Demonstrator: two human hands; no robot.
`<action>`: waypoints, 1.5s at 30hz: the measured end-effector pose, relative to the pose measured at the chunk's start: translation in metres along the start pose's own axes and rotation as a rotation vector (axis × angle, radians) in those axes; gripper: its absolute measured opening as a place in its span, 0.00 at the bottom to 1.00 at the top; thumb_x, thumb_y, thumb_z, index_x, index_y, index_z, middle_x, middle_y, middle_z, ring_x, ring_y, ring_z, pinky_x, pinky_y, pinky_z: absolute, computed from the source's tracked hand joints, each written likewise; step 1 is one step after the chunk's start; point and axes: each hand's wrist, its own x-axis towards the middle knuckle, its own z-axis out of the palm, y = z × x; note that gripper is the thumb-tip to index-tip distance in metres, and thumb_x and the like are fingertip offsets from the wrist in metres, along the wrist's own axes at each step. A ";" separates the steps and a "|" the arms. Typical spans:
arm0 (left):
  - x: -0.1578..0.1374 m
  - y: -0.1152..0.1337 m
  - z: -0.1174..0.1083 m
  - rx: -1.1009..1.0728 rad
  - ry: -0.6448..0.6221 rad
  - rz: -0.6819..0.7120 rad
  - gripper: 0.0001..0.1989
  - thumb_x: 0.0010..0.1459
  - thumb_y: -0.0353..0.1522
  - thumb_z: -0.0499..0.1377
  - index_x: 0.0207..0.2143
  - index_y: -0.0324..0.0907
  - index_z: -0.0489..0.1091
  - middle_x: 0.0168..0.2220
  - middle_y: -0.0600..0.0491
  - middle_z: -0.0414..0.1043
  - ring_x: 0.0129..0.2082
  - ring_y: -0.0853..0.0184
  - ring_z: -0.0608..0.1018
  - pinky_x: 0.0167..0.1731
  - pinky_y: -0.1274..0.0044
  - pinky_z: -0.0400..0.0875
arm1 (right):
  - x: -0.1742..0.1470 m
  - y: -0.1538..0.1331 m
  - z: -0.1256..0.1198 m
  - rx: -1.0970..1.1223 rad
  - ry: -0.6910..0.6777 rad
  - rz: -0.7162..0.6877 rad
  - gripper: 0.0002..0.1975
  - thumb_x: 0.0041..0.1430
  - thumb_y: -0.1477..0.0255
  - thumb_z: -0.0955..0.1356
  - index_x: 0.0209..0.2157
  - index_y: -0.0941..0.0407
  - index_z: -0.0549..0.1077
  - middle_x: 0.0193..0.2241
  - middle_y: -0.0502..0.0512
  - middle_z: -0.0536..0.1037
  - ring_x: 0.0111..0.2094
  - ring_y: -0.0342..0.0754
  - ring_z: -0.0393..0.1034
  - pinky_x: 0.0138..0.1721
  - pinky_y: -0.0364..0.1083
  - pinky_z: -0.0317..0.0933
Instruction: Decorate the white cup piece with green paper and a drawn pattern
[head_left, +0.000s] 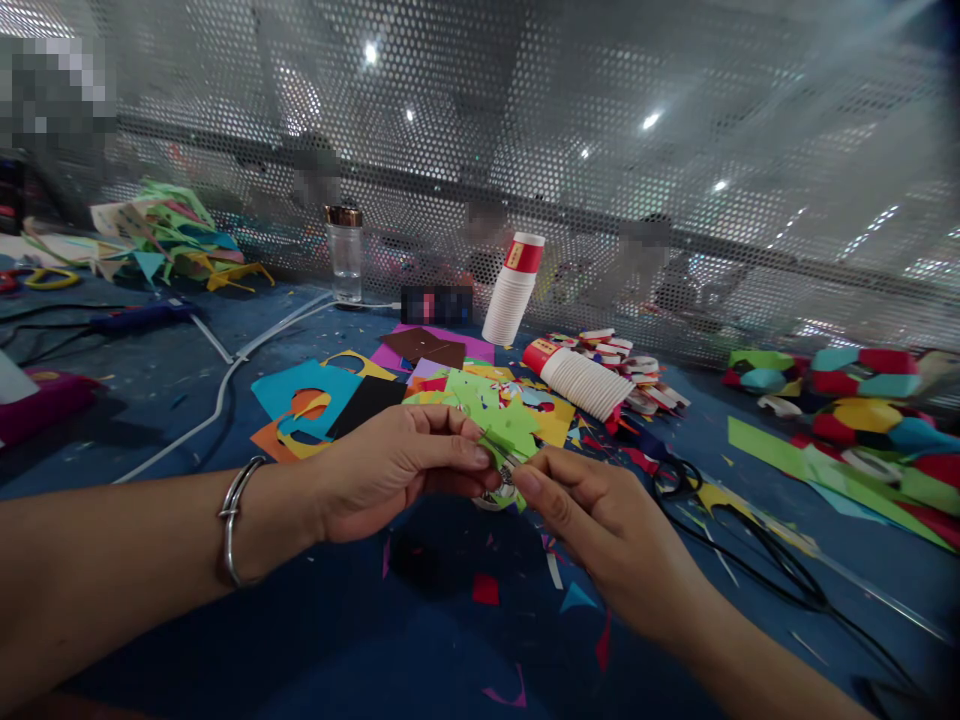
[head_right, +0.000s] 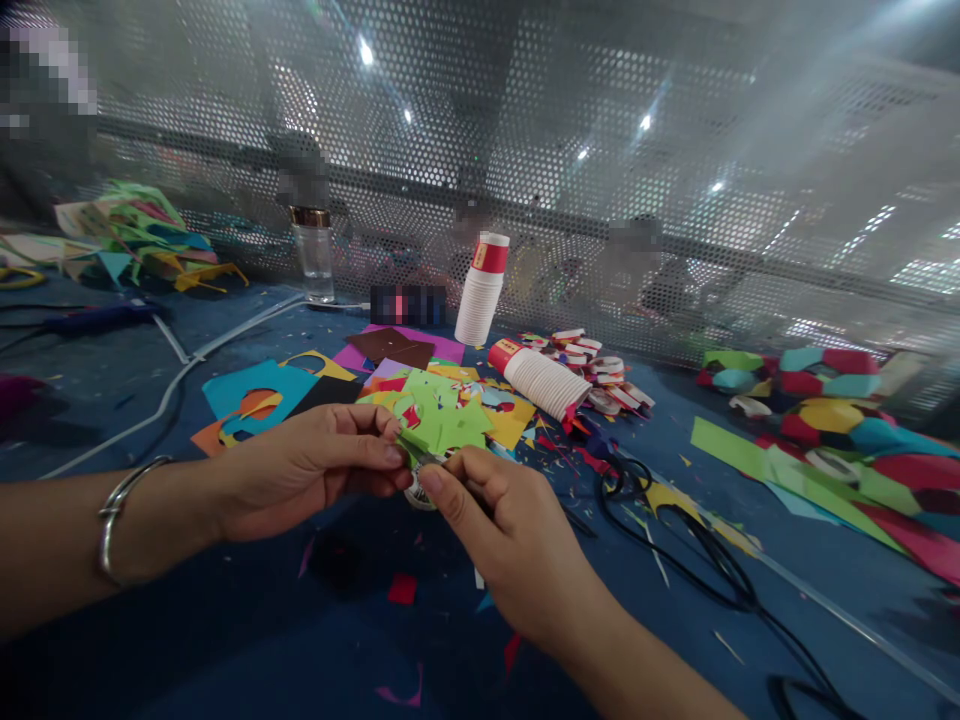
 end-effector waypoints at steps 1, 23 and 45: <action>0.000 0.000 0.000 0.001 0.003 0.005 0.08 0.52 0.25 0.68 0.30 0.38 0.71 0.28 0.54 0.77 0.31 0.72 0.80 0.35 0.82 0.74 | 0.000 0.001 0.000 -0.002 -0.002 0.004 0.21 0.69 0.56 0.62 0.27 0.55 0.67 0.22 0.45 0.60 0.23 0.41 0.52 0.24 0.43 0.49; 0.001 0.002 0.003 0.001 0.055 0.049 0.06 0.51 0.25 0.69 0.28 0.37 0.73 0.29 0.55 0.77 0.31 0.72 0.79 0.35 0.81 0.73 | -0.001 0.007 0.000 0.086 -0.050 0.109 0.23 0.67 0.50 0.62 0.28 0.55 0.65 0.22 0.43 0.55 0.20 0.38 0.47 0.17 0.39 0.42; -0.001 0.003 0.004 -0.022 0.043 0.029 0.06 0.50 0.26 0.69 0.28 0.37 0.73 0.28 0.54 0.78 0.31 0.72 0.79 0.36 0.79 0.72 | -0.001 0.001 0.000 0.030 -0.014 0.029 0.22 0.69 0.54 0.62 0.27 0.55 0.66 0.21 0.44 0.59 0.22 0.40 0.52 0.21 0.41 0.48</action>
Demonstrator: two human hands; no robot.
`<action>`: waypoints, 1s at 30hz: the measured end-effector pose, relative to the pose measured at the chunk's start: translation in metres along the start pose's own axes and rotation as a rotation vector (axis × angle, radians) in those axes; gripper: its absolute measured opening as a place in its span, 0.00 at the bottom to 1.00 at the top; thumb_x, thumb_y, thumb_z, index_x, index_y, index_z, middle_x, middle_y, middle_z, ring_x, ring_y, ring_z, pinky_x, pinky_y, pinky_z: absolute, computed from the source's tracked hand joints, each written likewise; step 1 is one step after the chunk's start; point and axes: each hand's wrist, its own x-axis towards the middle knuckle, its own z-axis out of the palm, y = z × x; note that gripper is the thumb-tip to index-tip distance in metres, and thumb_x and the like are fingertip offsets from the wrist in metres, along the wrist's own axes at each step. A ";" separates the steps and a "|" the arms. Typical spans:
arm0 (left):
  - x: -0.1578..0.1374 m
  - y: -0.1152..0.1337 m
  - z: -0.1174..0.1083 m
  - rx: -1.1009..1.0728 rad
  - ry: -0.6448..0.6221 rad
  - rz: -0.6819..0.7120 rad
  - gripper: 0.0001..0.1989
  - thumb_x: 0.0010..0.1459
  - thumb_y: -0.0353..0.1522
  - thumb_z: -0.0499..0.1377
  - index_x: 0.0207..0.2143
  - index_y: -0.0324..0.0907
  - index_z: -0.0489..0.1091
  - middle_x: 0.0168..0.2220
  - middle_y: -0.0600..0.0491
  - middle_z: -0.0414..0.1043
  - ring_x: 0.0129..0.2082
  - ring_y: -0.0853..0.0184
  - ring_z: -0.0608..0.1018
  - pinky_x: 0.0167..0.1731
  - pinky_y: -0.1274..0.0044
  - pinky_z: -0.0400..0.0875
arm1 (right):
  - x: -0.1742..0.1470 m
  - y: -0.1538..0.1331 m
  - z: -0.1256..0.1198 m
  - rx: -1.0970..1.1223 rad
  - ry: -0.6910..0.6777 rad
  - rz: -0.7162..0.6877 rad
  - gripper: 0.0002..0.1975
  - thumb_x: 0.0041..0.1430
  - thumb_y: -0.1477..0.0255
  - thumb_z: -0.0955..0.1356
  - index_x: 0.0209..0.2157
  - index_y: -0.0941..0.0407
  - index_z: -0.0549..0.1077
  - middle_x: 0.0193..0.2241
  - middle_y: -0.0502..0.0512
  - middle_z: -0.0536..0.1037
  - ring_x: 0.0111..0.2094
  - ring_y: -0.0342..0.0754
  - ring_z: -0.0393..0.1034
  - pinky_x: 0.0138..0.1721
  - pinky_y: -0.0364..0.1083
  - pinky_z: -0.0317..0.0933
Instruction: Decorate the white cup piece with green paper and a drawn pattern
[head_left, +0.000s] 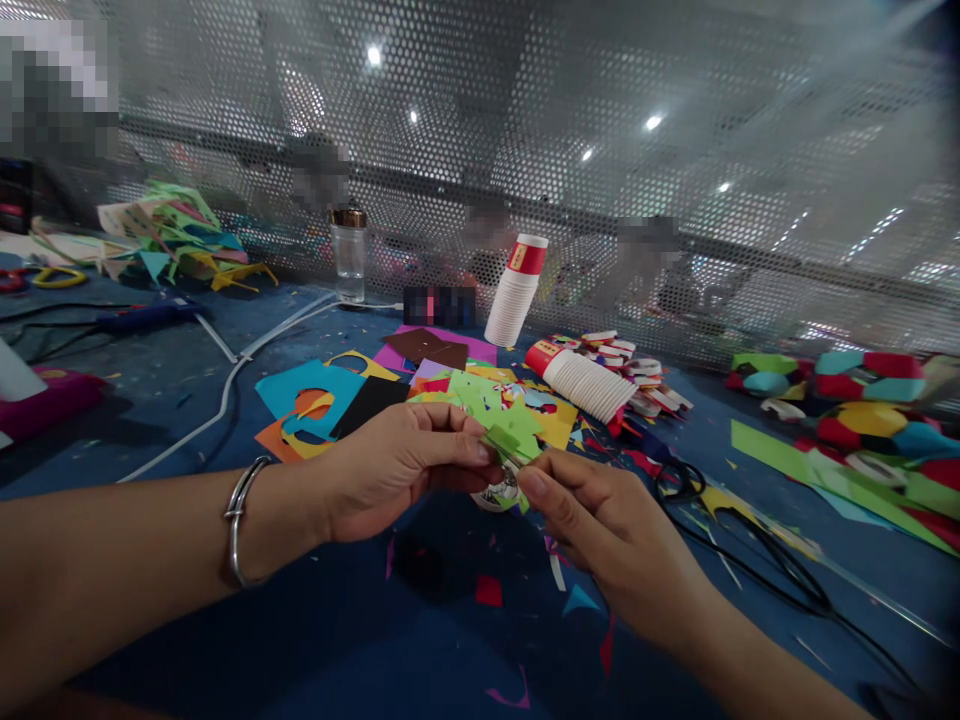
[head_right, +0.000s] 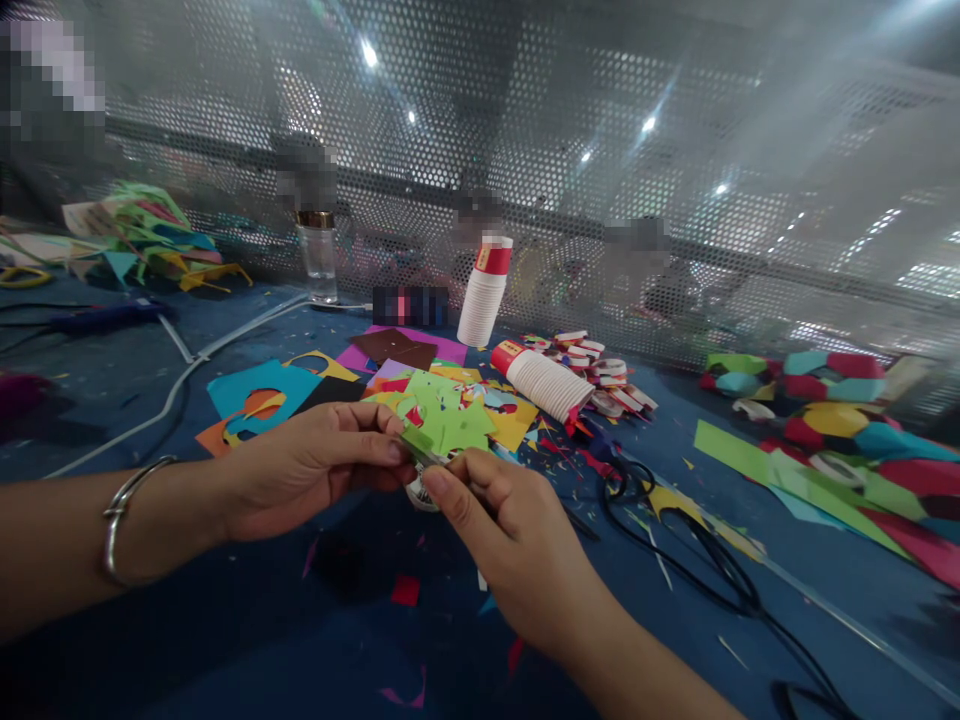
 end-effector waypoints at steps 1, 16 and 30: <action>0.000 0.000 0.000 -0.006 0.003 -0.004 0.06 0.50 0.26 0.69 0.27 0.37 0.73 0.28 0.54 0.78 0.31 0.72 0.79 0.36 0.80 0.72 | 0.000 0.000 0.000 0.000 0.001 0.003 0.22 0.69 0.54 0.62 0.27 0.54 0.66 0.21 0.44 0.58 0.21 0.40 0.51 0.21 0.41 0.48; 0.000 0.005 -0.002 0.035 0.000 -0.047 0.06 0.50 0.26 0.68 0.26 0.37 0.73 0.27 0.53 0.78 0.31 0.71 0.79 0.35 0.80 0.71 | -0.001 0.000 -0.002 0.016 -0.011 -0.006 0.22 0.69 0.54 0.62 0.25 0.54 0.63 0.23 0.45 0.59 0.22 0.40 0.52 0.20 0.41 0.49; 0.000 0.004 -0.003 0.098 0.005 -0.022 0.09 0.51 0.28 0.68 0.26 0.38 0.70 0.27 0.54 0.77 0.31 0.71 0.78 0.34 0.79 0.70 | 0.001 0.000 -0.001 0.044 -0.022 0.016 0.22 0.69 0.54 0.62 0.25 0.54 0.63 0.22 0.45 0.58 0.21 0.40 0.51 0.19 0.41 0.47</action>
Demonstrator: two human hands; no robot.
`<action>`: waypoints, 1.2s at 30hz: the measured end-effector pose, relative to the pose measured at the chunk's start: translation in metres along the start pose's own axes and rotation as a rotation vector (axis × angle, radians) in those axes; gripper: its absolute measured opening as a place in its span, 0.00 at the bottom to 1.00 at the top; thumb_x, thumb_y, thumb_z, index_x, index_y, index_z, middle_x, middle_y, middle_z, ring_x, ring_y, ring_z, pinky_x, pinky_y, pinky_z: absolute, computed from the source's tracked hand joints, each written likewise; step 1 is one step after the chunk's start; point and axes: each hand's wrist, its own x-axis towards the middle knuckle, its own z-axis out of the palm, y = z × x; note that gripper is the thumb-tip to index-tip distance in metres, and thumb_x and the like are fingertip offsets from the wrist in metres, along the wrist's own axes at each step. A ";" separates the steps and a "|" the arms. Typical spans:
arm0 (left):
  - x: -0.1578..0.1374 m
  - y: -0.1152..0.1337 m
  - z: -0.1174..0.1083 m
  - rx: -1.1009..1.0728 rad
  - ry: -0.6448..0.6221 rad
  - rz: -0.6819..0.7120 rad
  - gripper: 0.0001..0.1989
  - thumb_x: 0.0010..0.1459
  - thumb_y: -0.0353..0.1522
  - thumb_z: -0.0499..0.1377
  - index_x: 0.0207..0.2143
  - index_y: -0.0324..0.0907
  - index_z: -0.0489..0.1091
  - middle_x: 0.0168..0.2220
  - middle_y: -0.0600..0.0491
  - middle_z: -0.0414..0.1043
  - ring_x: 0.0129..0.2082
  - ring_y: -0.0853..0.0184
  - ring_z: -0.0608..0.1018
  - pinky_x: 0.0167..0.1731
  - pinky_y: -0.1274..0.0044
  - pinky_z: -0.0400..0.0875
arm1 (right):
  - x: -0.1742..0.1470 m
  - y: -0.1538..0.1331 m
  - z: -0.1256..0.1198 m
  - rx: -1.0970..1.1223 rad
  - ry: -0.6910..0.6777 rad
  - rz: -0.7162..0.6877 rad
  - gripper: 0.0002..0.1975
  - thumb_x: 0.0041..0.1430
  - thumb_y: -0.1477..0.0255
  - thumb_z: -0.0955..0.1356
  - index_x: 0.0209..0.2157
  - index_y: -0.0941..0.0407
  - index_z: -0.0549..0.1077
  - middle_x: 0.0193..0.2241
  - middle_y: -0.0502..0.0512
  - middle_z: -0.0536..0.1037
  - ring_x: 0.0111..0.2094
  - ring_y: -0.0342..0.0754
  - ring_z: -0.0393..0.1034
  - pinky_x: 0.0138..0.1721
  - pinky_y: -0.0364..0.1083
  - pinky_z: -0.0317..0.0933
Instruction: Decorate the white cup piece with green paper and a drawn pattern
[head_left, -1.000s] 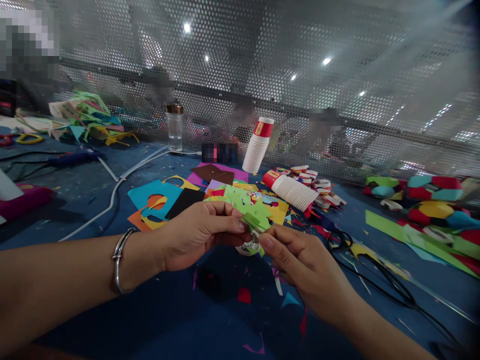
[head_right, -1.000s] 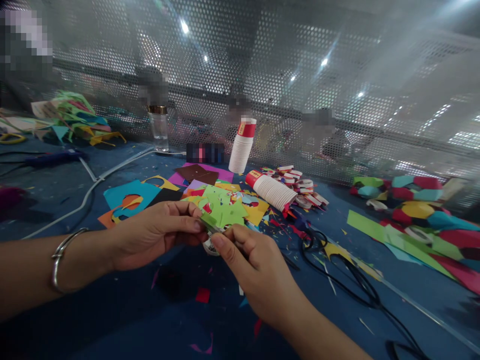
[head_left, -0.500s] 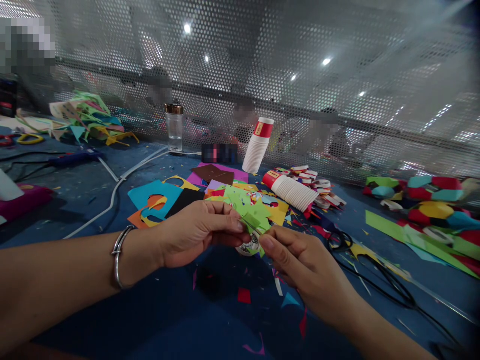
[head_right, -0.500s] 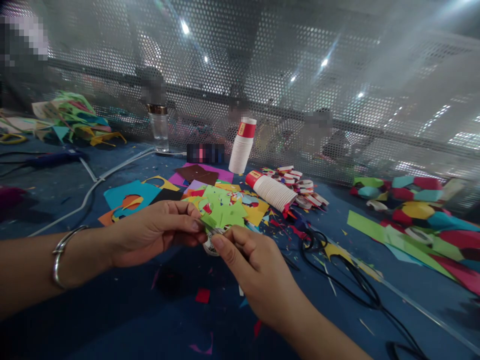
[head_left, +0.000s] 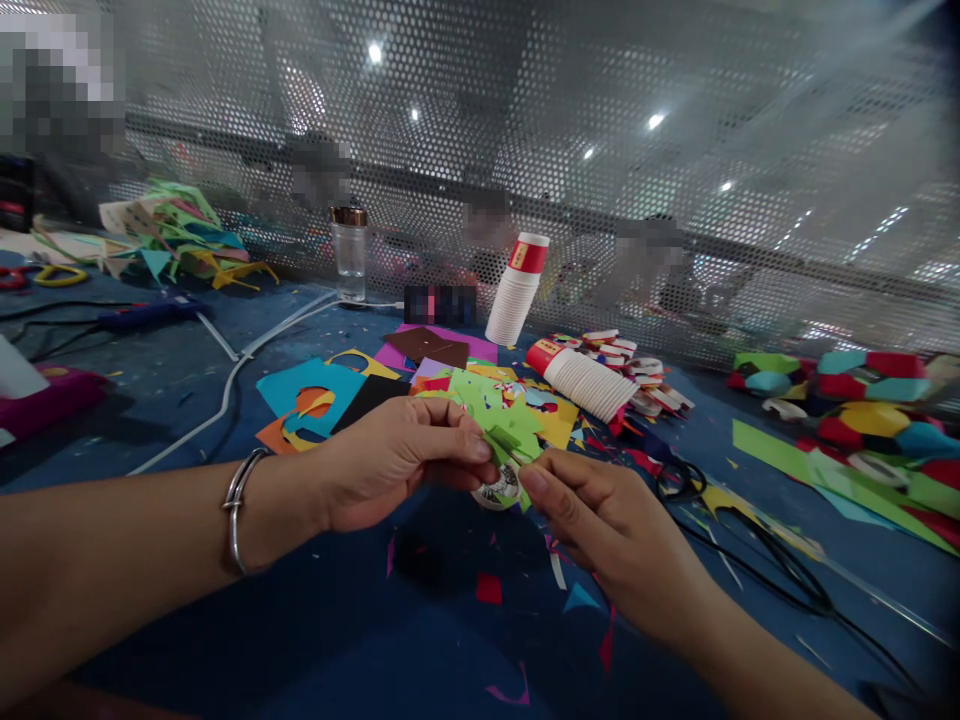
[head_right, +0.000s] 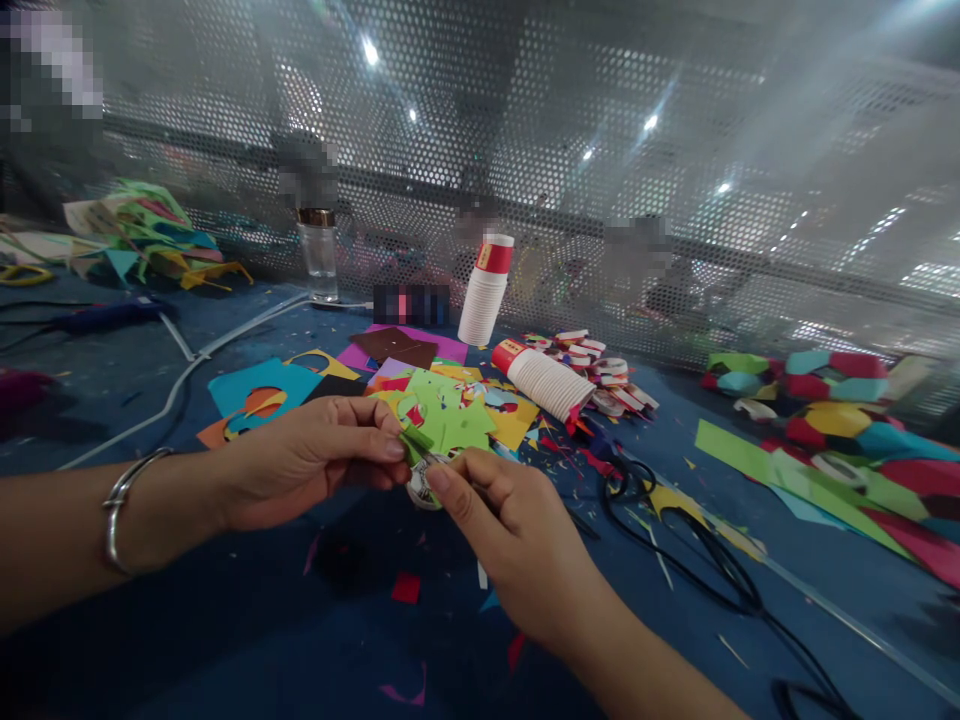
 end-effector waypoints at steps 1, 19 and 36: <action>0.000 0.000 0.000 0.011 0.008 0.006 0.09 0.50 0.28 0.68 0.27 0.38 0.69 0.27 0.55 0.76 0.31 0.71 0.78 0.35 0.79 0.70 | 0.000 0.001 0.000 0.004 -0.004 0.008 0.22 0.69 0.54 0.62 0.25 0.54 0.63 0.21 0.45 0.58 0.21 0.40 0.51 0.19 0.41 0.47; -0.004 0.000 -0.004 0.549 -0.127 0.425 0.08 0.60 0.29 0.62 0.41 0.45 0.67 0.38 0.56 0.69 0.36 0.71 0.73 0.37 0.77 0.68 | -0.001 0.003 0.002 0.028 -0.036 0.039 0.23 0.69 0.53 0.62 0.25 0.53 0.60 0.21 0.43 0.54 0.20 0.40 0.49 0.18 0.40 0.45; -0.006 0.002 -0.010 0.856 -0.065 0.560 0.08 0.60 0.25 0.59 0.41 0.43 0.72 0.39 0.56 0.75 0.38 0.71 0.78 0.40 0.77 0.74 | 0.001 0.005 0.003 -0.005 -0.050 0.017 0.23 0.69 0.53 0.62 0.25 0.54 0.59 0.20 0.43 0.54 0.19 0.39 0.50 0.18 0.40 0.47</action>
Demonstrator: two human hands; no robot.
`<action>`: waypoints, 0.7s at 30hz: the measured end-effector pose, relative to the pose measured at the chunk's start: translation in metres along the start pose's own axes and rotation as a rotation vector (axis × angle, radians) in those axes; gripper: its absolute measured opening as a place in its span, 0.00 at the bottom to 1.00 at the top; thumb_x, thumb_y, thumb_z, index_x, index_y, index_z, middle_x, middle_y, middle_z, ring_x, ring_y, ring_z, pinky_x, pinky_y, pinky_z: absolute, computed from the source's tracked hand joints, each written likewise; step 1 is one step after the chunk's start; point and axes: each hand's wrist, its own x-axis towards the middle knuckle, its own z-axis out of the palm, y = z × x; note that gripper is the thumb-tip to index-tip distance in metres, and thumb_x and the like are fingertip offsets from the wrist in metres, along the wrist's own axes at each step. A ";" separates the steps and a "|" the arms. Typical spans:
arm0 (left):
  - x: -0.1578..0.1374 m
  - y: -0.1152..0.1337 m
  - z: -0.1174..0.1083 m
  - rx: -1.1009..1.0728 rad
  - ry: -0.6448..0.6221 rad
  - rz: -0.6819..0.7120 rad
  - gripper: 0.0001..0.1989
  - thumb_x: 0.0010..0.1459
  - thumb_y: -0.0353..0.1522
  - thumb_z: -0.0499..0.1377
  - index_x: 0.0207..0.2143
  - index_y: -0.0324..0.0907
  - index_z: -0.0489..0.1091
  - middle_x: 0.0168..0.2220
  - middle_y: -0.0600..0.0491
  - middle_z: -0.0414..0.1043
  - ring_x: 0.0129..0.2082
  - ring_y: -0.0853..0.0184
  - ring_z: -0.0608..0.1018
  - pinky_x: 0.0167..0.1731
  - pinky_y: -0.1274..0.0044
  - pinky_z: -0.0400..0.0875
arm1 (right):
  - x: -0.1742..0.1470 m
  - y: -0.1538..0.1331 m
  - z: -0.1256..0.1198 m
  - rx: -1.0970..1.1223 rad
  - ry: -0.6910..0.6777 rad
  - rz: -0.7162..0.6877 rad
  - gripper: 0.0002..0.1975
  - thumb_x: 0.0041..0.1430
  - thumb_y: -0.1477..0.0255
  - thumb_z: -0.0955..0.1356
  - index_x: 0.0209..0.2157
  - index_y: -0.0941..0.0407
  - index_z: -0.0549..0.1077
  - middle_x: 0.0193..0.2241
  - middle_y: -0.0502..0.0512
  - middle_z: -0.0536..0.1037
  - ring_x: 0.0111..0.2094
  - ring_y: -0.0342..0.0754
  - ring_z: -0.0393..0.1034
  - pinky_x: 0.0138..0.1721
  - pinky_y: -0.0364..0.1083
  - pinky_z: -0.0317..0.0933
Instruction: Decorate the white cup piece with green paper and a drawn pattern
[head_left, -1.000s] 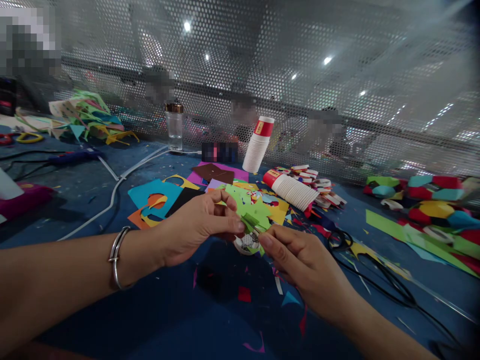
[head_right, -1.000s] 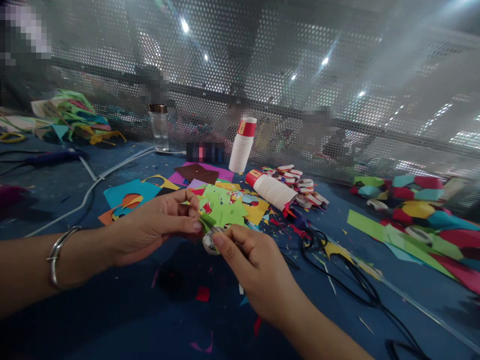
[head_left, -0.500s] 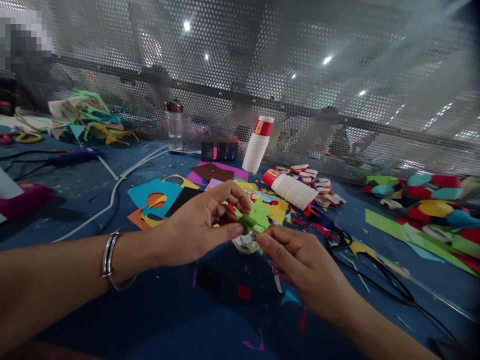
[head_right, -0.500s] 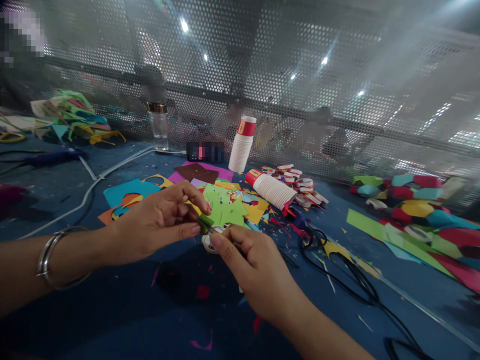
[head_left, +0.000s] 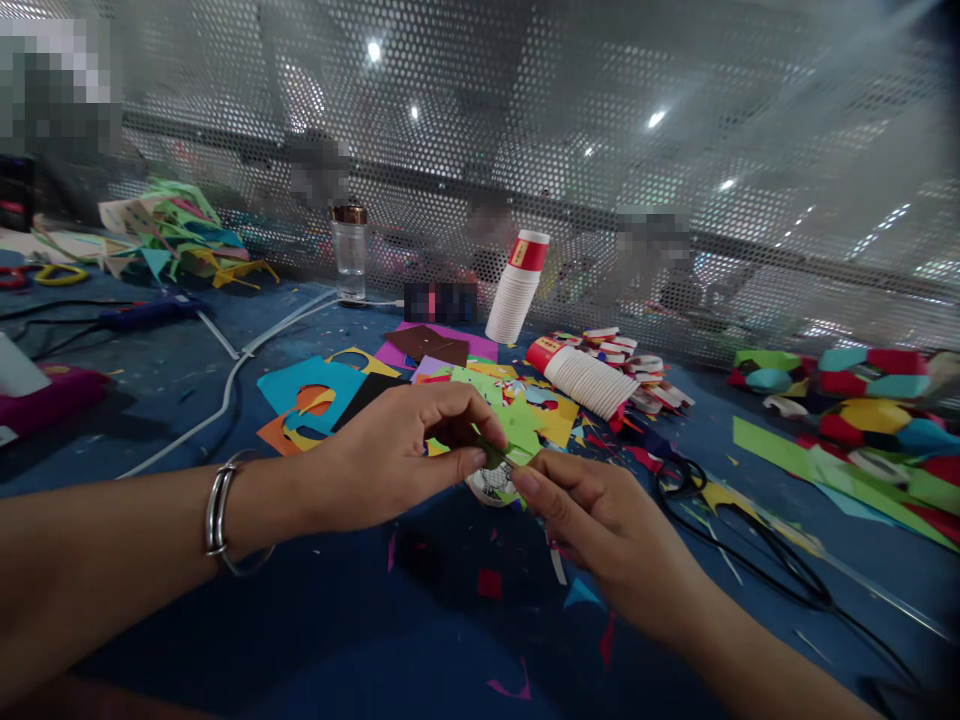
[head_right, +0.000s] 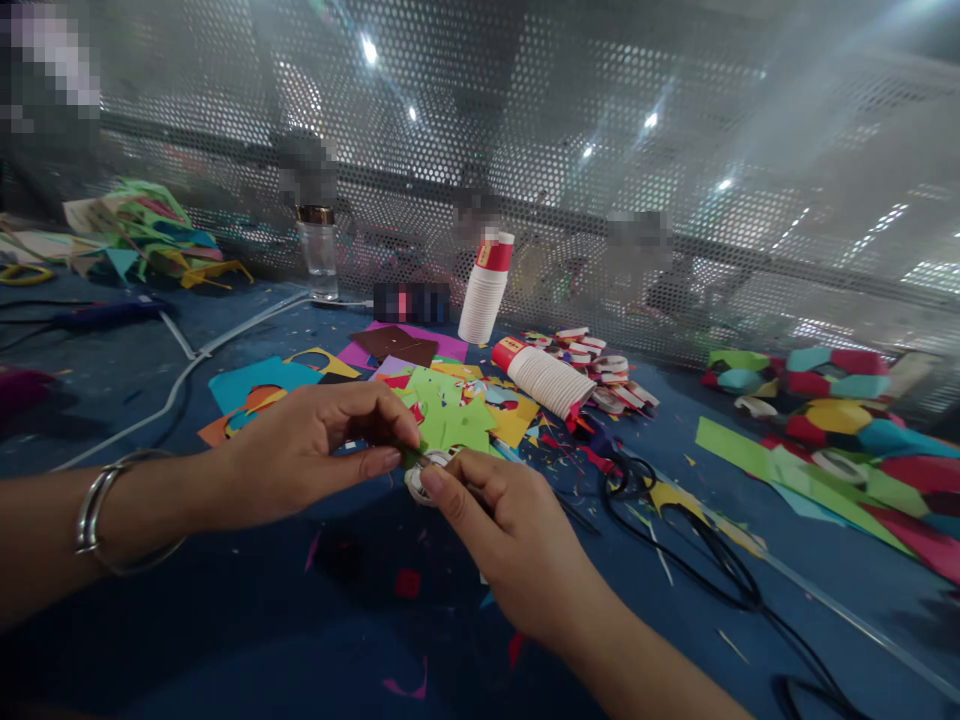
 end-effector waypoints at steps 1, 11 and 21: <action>0.000 0.000 0.000 0.008 0.004 0.000 0.08 0.60 0.25 0.60 0.41 0.43 0.72 0.39 0.56 0.75 0.38 0.71 0.78 0.41 0.77 0.74 | 0.000 0.000 0.000 0.002 0.001 -0.002 0.23 0.69 0.53 0.62 0.25 0.54 0.60 0.20 0.43 0.54 0.19 0.39 0.50 0.18 0.40 0.46; 0.002 0.001 -0.001 -0.046 0.020 -0.042 0.10 0.57 0.25 0.60 0.41 0.42 0.76 0.39 0.55 0.78 0.38 0.71 0.79 0.39 0.79 0.75 | -0.001 0.003 0.001 0.043 -0.017 0.038 0.23 0.68 0.52 0.62 0.26 0.54 0.61 0.22 0.43 0.54 0.19 0.38 0.49 0.17 0.40 0.45; 0.002 -0.002 -0.001 0.016 0.086 -0.052 0.10 0.57 0.26 0.60 0.40 0.45 0.77 0.39 0.56 0.79 0.38 0.70 0.80 0.38 0.79 0.74 | 0.002 0.004 0.001 0.130 -0.051 0.083 0.23 0.66 0.49 0.63 0.29 0.55 0.67 0.21 0.42 0.52 0.19 0.38 0.44 0.17 0.40 0.39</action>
